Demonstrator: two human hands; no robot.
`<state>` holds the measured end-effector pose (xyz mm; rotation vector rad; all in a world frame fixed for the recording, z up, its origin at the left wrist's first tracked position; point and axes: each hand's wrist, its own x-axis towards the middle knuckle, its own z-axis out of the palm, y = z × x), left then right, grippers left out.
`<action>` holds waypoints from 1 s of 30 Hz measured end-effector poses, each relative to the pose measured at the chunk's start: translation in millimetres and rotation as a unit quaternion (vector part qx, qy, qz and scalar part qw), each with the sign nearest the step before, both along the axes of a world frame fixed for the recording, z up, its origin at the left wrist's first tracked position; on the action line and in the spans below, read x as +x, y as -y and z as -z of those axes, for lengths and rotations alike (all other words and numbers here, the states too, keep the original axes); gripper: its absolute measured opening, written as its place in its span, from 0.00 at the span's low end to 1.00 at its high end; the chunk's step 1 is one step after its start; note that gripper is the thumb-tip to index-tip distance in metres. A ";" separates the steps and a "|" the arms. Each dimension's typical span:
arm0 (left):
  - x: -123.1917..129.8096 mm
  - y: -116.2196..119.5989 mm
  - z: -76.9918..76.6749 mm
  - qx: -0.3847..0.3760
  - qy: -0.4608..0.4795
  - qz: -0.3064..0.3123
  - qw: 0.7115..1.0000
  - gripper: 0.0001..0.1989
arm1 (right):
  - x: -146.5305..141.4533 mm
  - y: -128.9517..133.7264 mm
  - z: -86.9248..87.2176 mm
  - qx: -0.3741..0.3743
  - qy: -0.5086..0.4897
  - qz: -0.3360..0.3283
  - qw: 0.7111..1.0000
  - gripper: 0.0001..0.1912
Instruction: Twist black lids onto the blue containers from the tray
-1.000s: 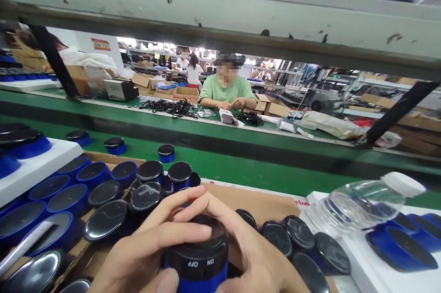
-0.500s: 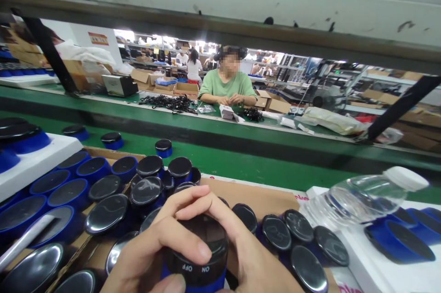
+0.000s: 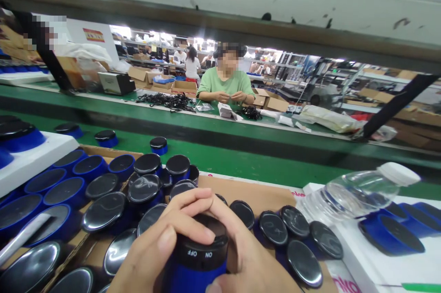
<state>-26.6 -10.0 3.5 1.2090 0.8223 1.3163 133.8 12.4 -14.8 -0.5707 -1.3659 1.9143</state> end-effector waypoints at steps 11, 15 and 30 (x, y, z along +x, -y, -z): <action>-8.6 -9.2 5.9 0.074 -0.114 -0.171 0.976 0.11 | 16.4 -86.7 4.3 0.236 0.308 0.233 0.892 0.32; -10.6 -17.3 15.1 0.116 -0.095 -0.216 0.965 0.06 | 38.7 -156.3 33.7 0.219 0.483 0.333 0.780 0.22; -21.3 -16.6 -1.7 0.138 -0.123 -0.310 0.933 0.08 | 14.7 -28.7 11.6 0.201 0.698 0.165 0.668 0.23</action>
